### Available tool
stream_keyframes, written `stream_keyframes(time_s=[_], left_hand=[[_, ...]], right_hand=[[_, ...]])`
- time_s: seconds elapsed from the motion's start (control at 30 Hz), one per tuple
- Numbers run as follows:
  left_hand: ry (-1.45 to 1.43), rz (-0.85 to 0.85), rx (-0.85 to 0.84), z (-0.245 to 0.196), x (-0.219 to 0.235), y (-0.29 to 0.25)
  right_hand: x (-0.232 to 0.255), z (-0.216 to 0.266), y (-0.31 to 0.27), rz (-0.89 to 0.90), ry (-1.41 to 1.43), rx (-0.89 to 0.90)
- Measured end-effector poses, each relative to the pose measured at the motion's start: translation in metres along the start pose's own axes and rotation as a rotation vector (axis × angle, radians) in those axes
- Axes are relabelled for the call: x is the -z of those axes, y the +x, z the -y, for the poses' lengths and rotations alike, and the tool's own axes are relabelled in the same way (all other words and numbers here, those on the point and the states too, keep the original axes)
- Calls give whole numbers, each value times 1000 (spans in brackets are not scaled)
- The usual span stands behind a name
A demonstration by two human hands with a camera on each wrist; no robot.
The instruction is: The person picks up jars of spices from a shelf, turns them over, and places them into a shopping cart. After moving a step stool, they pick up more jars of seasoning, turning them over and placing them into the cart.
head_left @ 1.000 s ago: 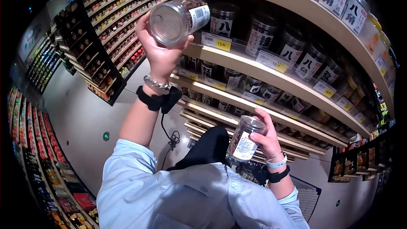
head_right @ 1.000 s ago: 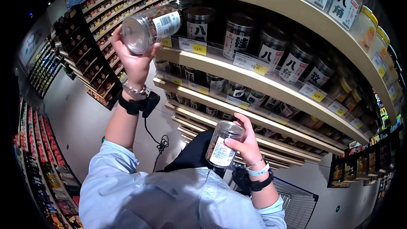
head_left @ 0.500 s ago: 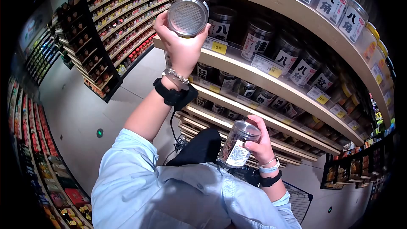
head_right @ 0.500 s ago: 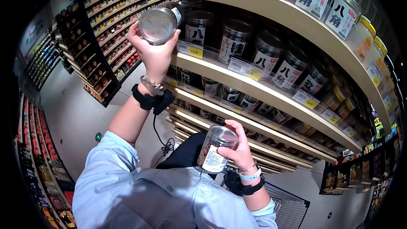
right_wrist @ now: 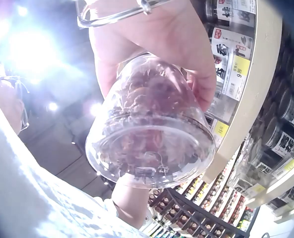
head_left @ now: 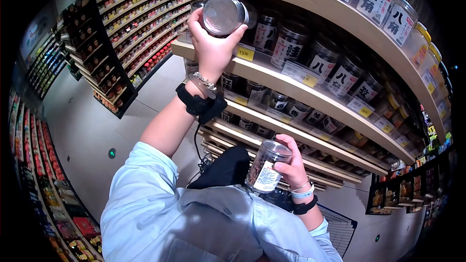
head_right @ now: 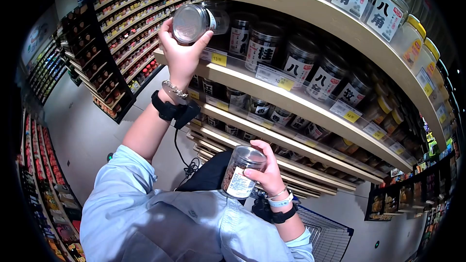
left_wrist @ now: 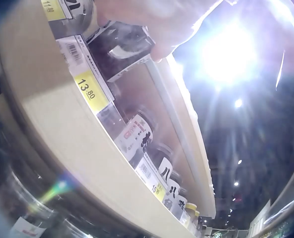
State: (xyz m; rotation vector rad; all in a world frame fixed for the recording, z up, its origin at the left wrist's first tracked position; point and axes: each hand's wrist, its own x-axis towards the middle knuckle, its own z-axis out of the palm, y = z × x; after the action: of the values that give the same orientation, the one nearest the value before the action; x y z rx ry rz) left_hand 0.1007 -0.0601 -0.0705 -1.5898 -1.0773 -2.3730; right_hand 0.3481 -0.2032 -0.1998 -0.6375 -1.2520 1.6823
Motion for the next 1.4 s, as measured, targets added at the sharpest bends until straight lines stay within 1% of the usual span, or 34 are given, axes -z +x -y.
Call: stream_keyframes(time_s=[0.07, 0.13, 0.23, 0.27, 0.33, 0.37, 0.43, 0.47, 0.53, 0.6, 0.67, 0.7, 0.77, 0.8, 0.87, 0.9, 0.93, 0.97, 1.0, 1.03, 1.07, 1.13, 1.2, 1.27, 1.3, 1.37, 1.4], left_hand=[[66, -45, -91, 3, 5, 2], [110, -63, -107, 0, 9, 5], [235, 114, -97, -7, 11, 12], [311, 166, -122, -8, 11, 16], [423, 241, -101, -9, 9, 24], [424, 243, -101, -8, 8, 28], [612, 382, -161, -7, 6, 38], [613, 384, -160, -9, 3, 41], [799, 591, -12, -15, -4, 45], [789, 577, -25, -4, -9, 48], [740, 743, -2, 9, -11, 53], [738, 744, -4, 2, -12, 55], [1030, 891, -188, -12, -14, 61], [1026, 892, -191, -15, -18, 62], [1007, 971, -273, -19, -31, 65], [973, 1057, -139, -20, -40, 69], [969, 1056, -139, -11, -51, 72], [901, 1072, -215, 2, -63, 76], [832, 1084, -289, -1, -69, 79], [778, 1104, -317, -4, -76, 81], [775, 1097, -314, -7, -83, 83], [916, 1207, -293, -33, -85, 86], [899, 1169, -318, -21, -90, 89], [748, 1235, -251, -15, -88, 92], [744, 1233, -253, -14, -87, 92], [746, 1162, -187, -13, -86, 92], [744, 1164, -192, -11, -86, 93]], right_hand=[[0, -4, -1, -3, -5, -3], [-2, -5, -1, -7, -5, -3], [-2, -9, -1, -2, -12, -33], [-3, -9, -1, -3, -10, -35], [-6, -8, 0, 16, -39, -4], [-6, -8, 1, 15, -38, -5], [-7, -10, 2, 29, -40, -2], [-8, -10, 2, 28, -38, -4], [-10, -10, 2, 29, -28, -36], [-11, -11, 3, 35, -28, -28], [-11, -12, 3, 52, -49, -21], [-12, -11, 3, 50, -50, -19], [-15, -8, 2, 43, -38, -35], [-15, -8, 1, 39, -39, -33], [-15, -10, 1, 35, -31, -37], [-14, -11, 2, 32, -32, -36], [-14, -13, 2, 31, -44, -34], [-13, -14, 2, 30, -57, -32], [-13, -15, 2, 30, -63, -32], [-14, -15, 2, 28, -48, -31], [-15, -16, 2, 27, -33, -30], [-14, -17, 1, 18, -30, -35], [-12, -18, -1, 15, 0, -35], [-12, -18, -4, 9, 26, -48], [-11, -18, -5, 4, 59, -58], [-10, -18, -6, 4, 66, -59], [-10, -19, -7, 6, 77, -65]])
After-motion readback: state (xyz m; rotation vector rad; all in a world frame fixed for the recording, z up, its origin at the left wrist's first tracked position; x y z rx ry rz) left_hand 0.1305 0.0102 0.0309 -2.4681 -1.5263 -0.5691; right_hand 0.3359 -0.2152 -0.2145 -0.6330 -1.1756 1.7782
